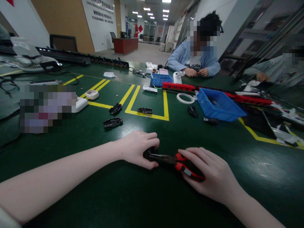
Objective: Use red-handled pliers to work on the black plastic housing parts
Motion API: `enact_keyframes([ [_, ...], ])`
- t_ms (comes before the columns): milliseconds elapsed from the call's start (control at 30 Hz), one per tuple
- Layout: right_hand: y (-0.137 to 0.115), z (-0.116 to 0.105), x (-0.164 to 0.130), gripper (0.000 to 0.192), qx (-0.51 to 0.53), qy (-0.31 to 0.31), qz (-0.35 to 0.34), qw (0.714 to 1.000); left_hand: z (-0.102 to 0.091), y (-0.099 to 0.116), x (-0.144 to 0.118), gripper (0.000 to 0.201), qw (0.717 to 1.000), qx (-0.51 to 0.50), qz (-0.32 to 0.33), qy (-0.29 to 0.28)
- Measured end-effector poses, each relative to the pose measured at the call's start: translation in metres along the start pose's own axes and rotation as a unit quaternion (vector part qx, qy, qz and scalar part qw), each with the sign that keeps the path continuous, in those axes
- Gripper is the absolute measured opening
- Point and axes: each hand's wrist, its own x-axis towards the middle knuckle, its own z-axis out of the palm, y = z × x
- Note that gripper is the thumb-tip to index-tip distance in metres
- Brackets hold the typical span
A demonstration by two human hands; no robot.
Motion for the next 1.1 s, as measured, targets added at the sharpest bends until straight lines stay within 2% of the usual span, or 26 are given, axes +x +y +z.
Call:
enact_keyframes([
  [500, -0.002, 0.010, -0.004, 0.043, 0.011, 0.020, 0.015, 1.000, 0.001, 0.001, 0.001, 0.038, 1.000, 0.000, -0.006, 0.000],
  [733, -0.004, 0.009, -0.002, 0.039, 0.025, 0.011, 0.023, 0.999, 0.001, 0.000, 0.000, 0.039, 1.000, 0.002, -0.001, -0.002],
  [1100, 0.000, 0.008, -0.004, 0.043, 0.015, 0.009, 0.023, 1.000, 0.001, 0.000, 0.001, 0.041, 1.000, 0.001, -0.006, 0.000],
])
